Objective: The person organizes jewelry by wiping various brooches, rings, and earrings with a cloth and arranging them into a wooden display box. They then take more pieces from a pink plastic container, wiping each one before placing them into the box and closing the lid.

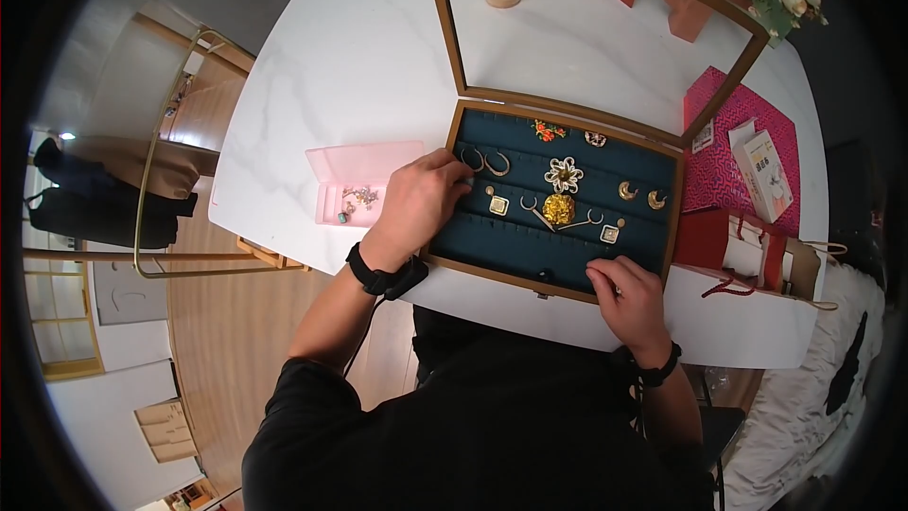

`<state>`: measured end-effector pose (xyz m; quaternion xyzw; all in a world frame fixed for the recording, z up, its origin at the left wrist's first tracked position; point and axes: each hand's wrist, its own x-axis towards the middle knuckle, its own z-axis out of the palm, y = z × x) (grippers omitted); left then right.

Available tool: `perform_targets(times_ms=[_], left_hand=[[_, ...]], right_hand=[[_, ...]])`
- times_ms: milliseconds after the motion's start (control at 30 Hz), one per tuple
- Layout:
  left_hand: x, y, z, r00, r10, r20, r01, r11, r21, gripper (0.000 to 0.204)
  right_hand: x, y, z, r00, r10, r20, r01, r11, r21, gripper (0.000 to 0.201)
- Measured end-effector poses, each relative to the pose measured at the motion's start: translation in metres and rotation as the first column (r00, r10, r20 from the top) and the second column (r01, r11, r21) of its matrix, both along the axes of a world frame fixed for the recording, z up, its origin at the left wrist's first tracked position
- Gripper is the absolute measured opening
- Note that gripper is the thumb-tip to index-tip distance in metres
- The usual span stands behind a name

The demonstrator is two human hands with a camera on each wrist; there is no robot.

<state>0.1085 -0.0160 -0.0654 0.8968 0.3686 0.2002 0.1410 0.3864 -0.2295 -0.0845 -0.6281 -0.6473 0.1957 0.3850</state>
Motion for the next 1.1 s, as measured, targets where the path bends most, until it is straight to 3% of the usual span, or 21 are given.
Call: perform_targets(times_ms=[500, 1100], left_hand=[[-0.0024, 0.0041, 0.0013, 0.998, -0.059, 0.028, 0.06, 0.998, -0.003, 0.02], [0.0005, -0.0021, 0.0061, 1.0, -0.008, -0.026, 0.006, 0.998, -0.064, 0.024]], right_hand=[[-0.0009, 0.0002, 0.0004, 1.0, 0.0, 0.025, 0.0, 1.0, 0.008, 0.006], [-0.0006, 0.0007, -0.0004, 1.0, -0.003, 0.031, 0.002, 1.0, 0.023, 0.006]])
